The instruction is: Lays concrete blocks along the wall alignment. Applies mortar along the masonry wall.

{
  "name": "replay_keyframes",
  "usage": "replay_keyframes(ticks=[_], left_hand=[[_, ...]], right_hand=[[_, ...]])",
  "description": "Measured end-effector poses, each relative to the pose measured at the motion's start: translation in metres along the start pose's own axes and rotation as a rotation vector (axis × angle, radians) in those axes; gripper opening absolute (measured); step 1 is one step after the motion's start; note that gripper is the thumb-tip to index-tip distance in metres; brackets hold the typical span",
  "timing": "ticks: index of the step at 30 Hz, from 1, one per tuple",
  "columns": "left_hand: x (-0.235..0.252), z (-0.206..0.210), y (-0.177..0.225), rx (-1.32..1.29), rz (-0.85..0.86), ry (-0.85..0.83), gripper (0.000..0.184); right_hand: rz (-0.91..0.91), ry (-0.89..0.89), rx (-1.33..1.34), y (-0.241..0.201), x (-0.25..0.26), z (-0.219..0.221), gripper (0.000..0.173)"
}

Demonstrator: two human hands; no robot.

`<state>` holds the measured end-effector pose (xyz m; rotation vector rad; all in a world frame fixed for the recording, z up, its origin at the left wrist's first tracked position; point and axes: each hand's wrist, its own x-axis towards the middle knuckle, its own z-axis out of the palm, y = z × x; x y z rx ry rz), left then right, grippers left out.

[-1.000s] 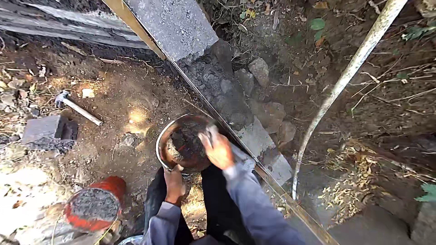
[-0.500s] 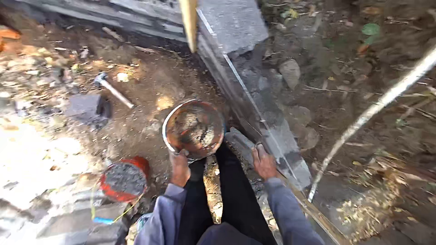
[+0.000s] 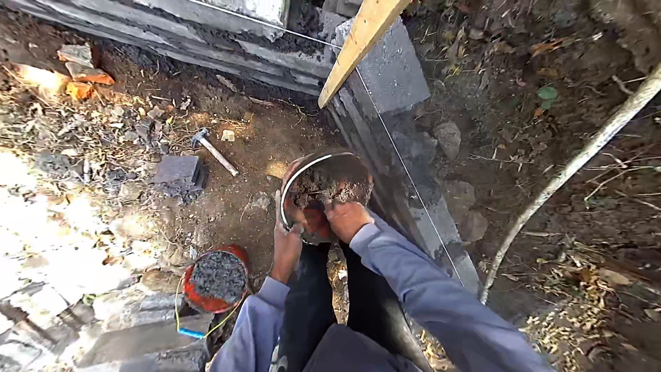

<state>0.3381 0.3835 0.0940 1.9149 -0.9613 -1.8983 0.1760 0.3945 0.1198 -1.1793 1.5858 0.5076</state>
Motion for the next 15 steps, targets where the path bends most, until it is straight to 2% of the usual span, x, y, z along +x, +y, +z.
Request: replay_keyframes(ticks=[3, 6, 10, 13, 15], left_hand=[[0.0, -0.005, 0.009, -0.035, -0.007, 0.027, 0.075], [0.002, -0.007, 0.026, -0.027, -0.008, 0.044, 0.075], [-0.004, -0.006, 0.037, -0.032, -0.051, 0.027, 0.079], [-0.01, -0.006, 0.036, -0.01, -0.041, 0.038, 0.079], [-0.02, -0.003, 0.034, 0.023, -0.022, 0.041, 0.078]], right_hand=[[-0.028, 0.069, -0.001, 0.013, -0.04, 0.001, 0.048], [0.043, -0.036, -0.038, 0.021, -0.062, 0.005, 0.043], [0.156, 0.024, -0.106, 0.042, -0.025, -0.015, 0.041], [0.131, 0.176, -0.072, 0.028, -0.015, -0.038, 0.04], [0.178, 0.192, -0.033, 0.022, -0.007, -0.047, 0.042]])
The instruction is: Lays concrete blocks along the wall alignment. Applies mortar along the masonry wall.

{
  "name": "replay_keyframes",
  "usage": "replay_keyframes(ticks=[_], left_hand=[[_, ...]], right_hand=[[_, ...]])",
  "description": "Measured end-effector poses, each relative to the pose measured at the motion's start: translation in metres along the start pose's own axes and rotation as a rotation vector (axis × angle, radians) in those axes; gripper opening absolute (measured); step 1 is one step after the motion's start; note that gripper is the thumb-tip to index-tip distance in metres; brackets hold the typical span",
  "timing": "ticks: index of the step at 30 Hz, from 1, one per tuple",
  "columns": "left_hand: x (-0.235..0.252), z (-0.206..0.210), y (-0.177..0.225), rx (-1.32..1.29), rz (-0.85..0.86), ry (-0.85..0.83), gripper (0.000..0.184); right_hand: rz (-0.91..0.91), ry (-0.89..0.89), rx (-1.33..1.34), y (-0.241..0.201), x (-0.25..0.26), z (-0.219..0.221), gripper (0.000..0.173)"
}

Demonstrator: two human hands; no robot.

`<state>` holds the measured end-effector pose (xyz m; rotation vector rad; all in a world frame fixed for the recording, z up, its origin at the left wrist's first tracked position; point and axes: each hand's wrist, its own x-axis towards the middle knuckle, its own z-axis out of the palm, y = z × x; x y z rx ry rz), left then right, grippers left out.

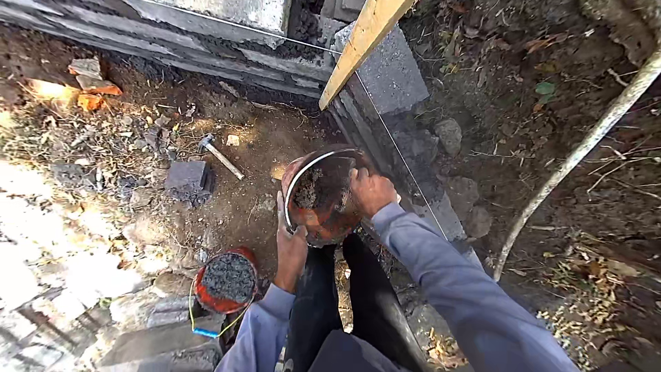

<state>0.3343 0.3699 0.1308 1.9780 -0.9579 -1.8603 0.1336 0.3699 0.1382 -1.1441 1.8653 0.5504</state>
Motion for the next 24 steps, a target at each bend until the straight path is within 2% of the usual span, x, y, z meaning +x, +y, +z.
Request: replay_keyframes(ticks=[3, 5, 7, 10, 14, 19, 24], left_hand=[[-0.007, 0.009, 0.007, -0.037, 0.054, 0.016, 0.074], [-0.01, 0.014, 0.008, -0.106, 0.059, 0.029, 0.075], [-0.014, 0.019, 0.001, -0.153, 0.056, 0.034, 0.075], [-0.027, 0.028, -0.016, -0.146, 0.052, 0.019, 0.076], [-0.038, 0.041, -0.035, -0.121, 0.038, -0.012, 0.075], [-0.051, 0.06, -0.05, -0.051, -0.008, -0.047, 0.08], [-0.062, 0.083, -0.06, -0.003, -0.07, -0.024, 0.069]], right_hand=[[-0.039, -0.16, 0.013, 0.001, 0.019, 0.009, 0.04], [-0.104, -0.235, 0.031, 0.015, 0.025, 0.024, 0.03], [-0.162, -0.287, 0.076, 0.031, 0.025, 0.042, 0.035], [-0.168, -0.338, 0.306, 0.044, 0.015, 0.077, 0.047], [-0.116, -0.375, 0.658, 0.04, -0.002, 0.106, 0.047], [-0.101, -0.414, 0.826, 0.048, -0.021, 0.12, 0.046], [-0.109, -0.493, 0.975, 0.089, -0.046, 0.116, 0.042]])
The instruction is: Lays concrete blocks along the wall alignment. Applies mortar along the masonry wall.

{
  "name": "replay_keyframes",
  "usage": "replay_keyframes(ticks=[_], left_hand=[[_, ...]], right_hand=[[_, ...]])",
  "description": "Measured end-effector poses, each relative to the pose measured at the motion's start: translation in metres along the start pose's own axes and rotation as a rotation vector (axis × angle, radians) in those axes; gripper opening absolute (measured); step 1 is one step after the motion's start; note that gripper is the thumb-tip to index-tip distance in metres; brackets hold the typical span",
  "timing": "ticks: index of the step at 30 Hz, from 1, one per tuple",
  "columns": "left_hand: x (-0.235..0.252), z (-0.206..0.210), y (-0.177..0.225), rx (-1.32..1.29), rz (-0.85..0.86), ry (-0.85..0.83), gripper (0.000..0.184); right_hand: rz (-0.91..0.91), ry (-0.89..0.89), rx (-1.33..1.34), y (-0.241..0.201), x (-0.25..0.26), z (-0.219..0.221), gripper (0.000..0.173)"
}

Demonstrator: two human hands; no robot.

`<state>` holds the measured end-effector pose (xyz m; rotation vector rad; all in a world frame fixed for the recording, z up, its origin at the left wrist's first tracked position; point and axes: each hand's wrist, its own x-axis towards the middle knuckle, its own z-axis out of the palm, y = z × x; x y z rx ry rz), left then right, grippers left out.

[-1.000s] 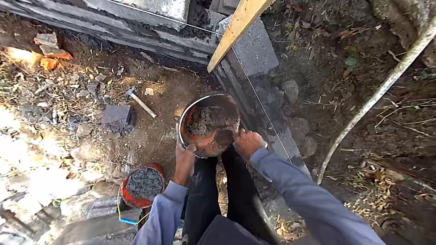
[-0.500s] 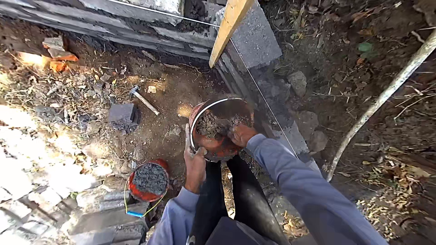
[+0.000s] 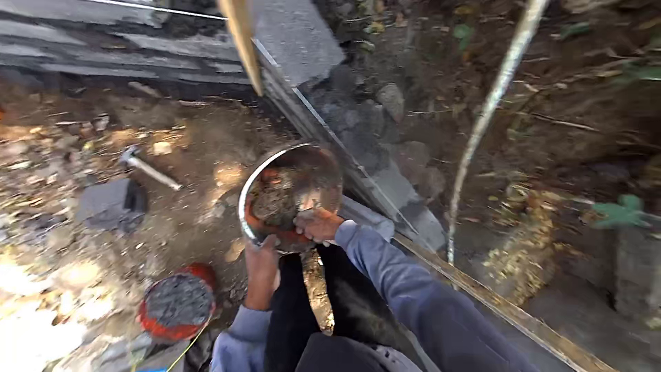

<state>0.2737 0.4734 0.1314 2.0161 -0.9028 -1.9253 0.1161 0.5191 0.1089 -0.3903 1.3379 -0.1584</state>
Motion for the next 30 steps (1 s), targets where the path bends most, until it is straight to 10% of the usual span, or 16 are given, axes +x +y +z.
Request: replay_keyframes(ticks=[9, 15, 20, 25, 30], left_hand=[[0.01, 0.019, -0.055, 0.063, -0.051, 0.028, 0.062], [0.012, 0.042, -0.095, 0.138, -0.135, -0.014, 0.068], [0.021, 0.065, -0.139, 0.179, -0.163, -0.087, 0.079], [0.025, 0.096, -0.16, 0.18, -0.142, -0.138, 0.08], [0.024, 0.102, -0.161, 0.173, -0.146, -0.118, 0.08]], right_hand=[[-0.222, 0.097, 0.185, 0.074, -0.068, -0.046, 0.038], [-0.187, 0.462, 0.224, 0.154, -0.118, -0.091, 0.037], [-0.054, 0.938, -0.133, 0.243, -0.082, -0.117, 0.043], [0.237, 0.988, -0.273, 0.276, -0.023, -0.129, 0.047], [0.15, 0.961, 0.332, 0.281, -0.031, -0.144, 0.042]])
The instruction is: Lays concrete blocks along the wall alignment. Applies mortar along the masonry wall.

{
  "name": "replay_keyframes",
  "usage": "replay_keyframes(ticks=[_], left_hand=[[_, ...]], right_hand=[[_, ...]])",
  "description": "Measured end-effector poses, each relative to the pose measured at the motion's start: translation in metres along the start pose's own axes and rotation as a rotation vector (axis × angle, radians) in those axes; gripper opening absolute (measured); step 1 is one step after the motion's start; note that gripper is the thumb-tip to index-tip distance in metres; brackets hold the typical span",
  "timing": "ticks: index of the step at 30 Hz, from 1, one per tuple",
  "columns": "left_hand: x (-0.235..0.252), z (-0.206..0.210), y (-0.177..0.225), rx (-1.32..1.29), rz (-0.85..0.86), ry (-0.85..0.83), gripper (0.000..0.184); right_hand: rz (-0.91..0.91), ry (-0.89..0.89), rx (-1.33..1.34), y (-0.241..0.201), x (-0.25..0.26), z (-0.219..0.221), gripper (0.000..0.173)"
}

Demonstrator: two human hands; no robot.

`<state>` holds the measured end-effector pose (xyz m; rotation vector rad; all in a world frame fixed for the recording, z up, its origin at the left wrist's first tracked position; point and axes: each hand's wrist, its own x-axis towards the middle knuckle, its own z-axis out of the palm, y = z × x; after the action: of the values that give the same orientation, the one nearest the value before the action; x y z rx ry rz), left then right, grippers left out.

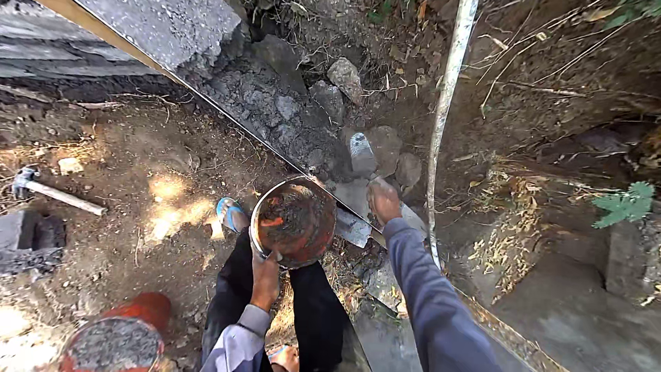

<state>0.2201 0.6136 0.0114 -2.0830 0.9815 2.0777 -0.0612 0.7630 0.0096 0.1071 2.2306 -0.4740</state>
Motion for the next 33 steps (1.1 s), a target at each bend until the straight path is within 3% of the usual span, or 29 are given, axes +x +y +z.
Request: replay_keyframes(ticks=[2, 3, 5, 8, 12, 14, 16, 19, 24, 27, 30, 33], left_hand=[[-0.001, 0.001, 0.004, -0.002, 0.002, 0.008, 0.078], [-0.002, 0.002, 0.005, 0.002, 0.007, 0.01, 0.076], [0.001, 0.003, 0.008, 0.008, 0.014, 0.011, 0.076], [0.002, 0.006, 0.008, 0.004, 0.011, 0.013, 0.079], [-0.004, -0.005, 0.009, -0.015, 0.002, 0.006, 0.079], [-0.006, -0.02, 0.012, -0.036, -0.013, 0.017, 0.08], [-0.008, -0.037, 0.014, -0.066, -0.033, 0.053, 0.077], [-0.013, -0.064, 0.024, -0.13, -0.061, 0.136, 0.076], [-0.039, -0.098, 0.057, -0.212, 0.026, 0.183, 0.073], [-0.044, -0.114, 0.071, -0.199, 0.134, 0.179, 0.076], [-0.043, -0.129, 0.088, -0.255, 0.187, 0.241, 0.077], [-0.044, -0.135, 0.105, -0.343, 0.196, 0.285, 0.076]], right_hand=[[0.127, -0.185, 0.247, -0.008, 0.009, -0.006, 0.044], [0.156, -0.283, 0.203, -0.01, 0.016, -0.007, 0.046], [0.065, -0.4, -0.105, -0.009, 0.034, 0.0, 0.049], [-0.111, -0.362, -0.523, -0.018, 0.037, 0.005, 0.053], [0.059, -0.391, -0.815, -0.078, -0.012, -0.022, 0.054], [-0.255, -0.019, -0.727, -0.063, -0.052, -0.024, 0.051], [-0.525, 0.018, -0.579, -0.068, -0.092, -0.022, 0.05], [-0.607, -0.304, -0.467, -0.088, -0.133, 0.015, 0.053], [-0.444, -0.536, -1.026, -0.191, -0.143, 0.129, 0.051], [-0.627, -0.595, -1.133, -0.233, -0.167, 0.183, 0.049], [-0.769, -0.76, -1.285, -0.252, -0.192, 0.191, 0.042], [-0.865, -0.596, -1.276, -0.28, -0.194, 0.177, 0.042]])
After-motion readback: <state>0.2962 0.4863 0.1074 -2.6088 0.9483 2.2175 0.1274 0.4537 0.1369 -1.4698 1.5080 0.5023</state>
